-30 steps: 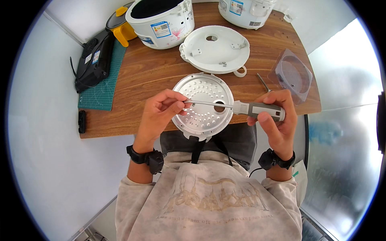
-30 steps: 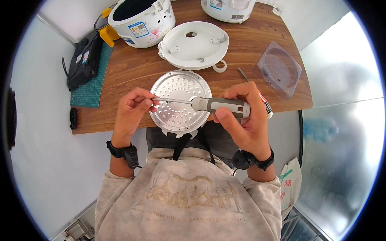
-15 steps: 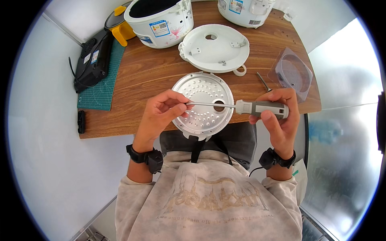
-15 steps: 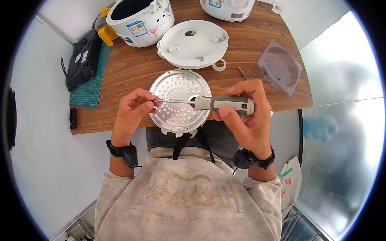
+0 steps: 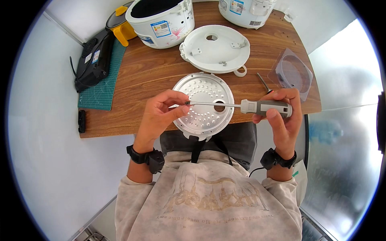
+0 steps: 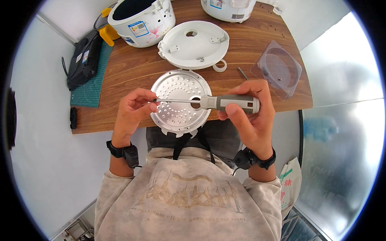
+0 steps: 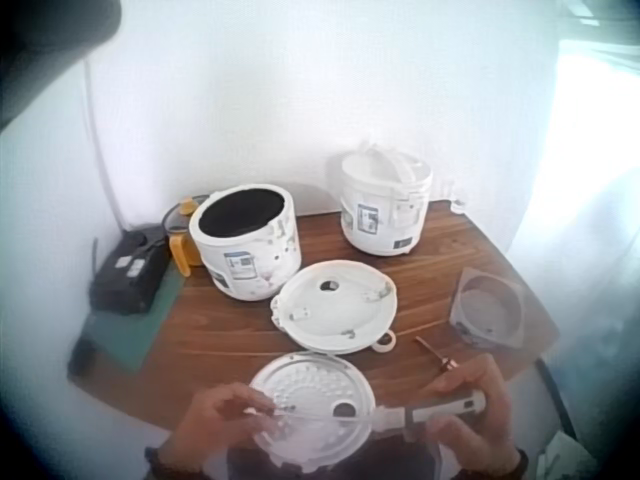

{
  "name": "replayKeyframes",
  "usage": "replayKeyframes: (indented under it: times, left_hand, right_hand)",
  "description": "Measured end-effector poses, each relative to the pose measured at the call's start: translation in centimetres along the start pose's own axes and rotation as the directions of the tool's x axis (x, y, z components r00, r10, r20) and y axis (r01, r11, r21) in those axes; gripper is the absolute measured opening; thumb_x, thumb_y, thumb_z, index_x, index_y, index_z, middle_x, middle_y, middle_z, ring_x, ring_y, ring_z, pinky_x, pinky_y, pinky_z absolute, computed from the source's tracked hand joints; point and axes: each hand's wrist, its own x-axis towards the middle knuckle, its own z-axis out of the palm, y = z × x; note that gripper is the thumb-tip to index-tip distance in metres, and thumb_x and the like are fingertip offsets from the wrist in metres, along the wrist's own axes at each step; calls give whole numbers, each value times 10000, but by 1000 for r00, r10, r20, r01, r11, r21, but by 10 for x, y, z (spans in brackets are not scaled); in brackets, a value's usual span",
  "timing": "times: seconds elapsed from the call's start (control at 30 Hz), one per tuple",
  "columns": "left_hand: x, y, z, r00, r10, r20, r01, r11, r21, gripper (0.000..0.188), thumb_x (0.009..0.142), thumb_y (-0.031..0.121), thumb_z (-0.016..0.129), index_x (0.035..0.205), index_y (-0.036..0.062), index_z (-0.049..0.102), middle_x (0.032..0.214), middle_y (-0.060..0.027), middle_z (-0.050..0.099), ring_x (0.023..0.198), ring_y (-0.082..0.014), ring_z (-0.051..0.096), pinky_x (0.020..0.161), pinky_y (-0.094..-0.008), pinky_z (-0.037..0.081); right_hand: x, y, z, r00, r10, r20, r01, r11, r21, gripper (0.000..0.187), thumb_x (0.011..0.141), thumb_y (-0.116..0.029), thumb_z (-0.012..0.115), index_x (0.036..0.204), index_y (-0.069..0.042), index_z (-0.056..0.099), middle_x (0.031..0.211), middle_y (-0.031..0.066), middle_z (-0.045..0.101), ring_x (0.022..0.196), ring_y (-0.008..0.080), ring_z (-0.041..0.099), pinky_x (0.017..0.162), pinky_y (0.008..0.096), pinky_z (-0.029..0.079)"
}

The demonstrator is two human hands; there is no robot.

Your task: The person assembles a white plastic appliance lid by first fitting a circular gasket into a ring, then attaching the ring to the lid. They use a screwdriver to fasten multiple screws into the lid, securing the components together.

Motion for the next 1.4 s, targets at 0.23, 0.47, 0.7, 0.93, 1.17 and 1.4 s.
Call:
replayKeyframes:
  times: [0.23,0.47,0.7,0.93,1.17,1.4]
  left_hand:
    - [0,-5,-3,999,-24,-25,24,1000,9,226,882,-9,799,1095,0,723,1052,-77,736,975,-125,699,868,-259,569]
    - [0,-3,-1,1000,-7,-29,8,999,42,214,891,8,797,1094,0,728,1030,-75,746,947,-121,704,848,-249,572]
    - [1,-2,3,998,-3,-64,6,999,42,210,878,3,799,1074,20,728,1008,-75,758,898,-109,703,804,-234,557]
    - [-2,-1,5,995,84,-61,-59,940,335,311,893,119,807,1176,56,694,1099,-59,706,988,-137,665,816,-289,556]
    - [-28,-33,29,921,183,344,-389,452,803,325,825,245,844,1093,108,723,1032,-73,619,1026,-277,582,881,-358,516]
    - [-37,-52,25,933,220,284,-350,384,855,241,811,226,845,996,113,739,981,-40,625,932,-263,601,826,-382,516]
  right_hand:
    - [1,2,0,999,-21,30,21,999,25,306,970,-49,690,1169,-19,459,1036,134,664,823,149,690,731,286,591]
    - [0,0,0,1000,1,29,0,1000,-20,284,974,-40,676,1156,-26,459,995,118,665,789,136,681,709,257,557]
    - [2,-2,4,999,28,-20,-29,998,-57,284,970,-50,691,1145,-25,468,958,98,656,773,128,697,681,231,563]
    - [9,-9,3,996,-11,-85,4,997,-83,298,939,-5,711,1137,-10,488,963,106,667,800,133,715,685,246,594]
    - [29,-20,1,995,-81,-53,64,964,-258,425,930,0,733,1292,10,511,1022,78,667,854,115,697,728,242,606]
    - [51,-27,20,991,-131,13,129,951,-281,399,995,-76,686,1348,-21,508,1027,69,669,888,101,690,742,241,601]
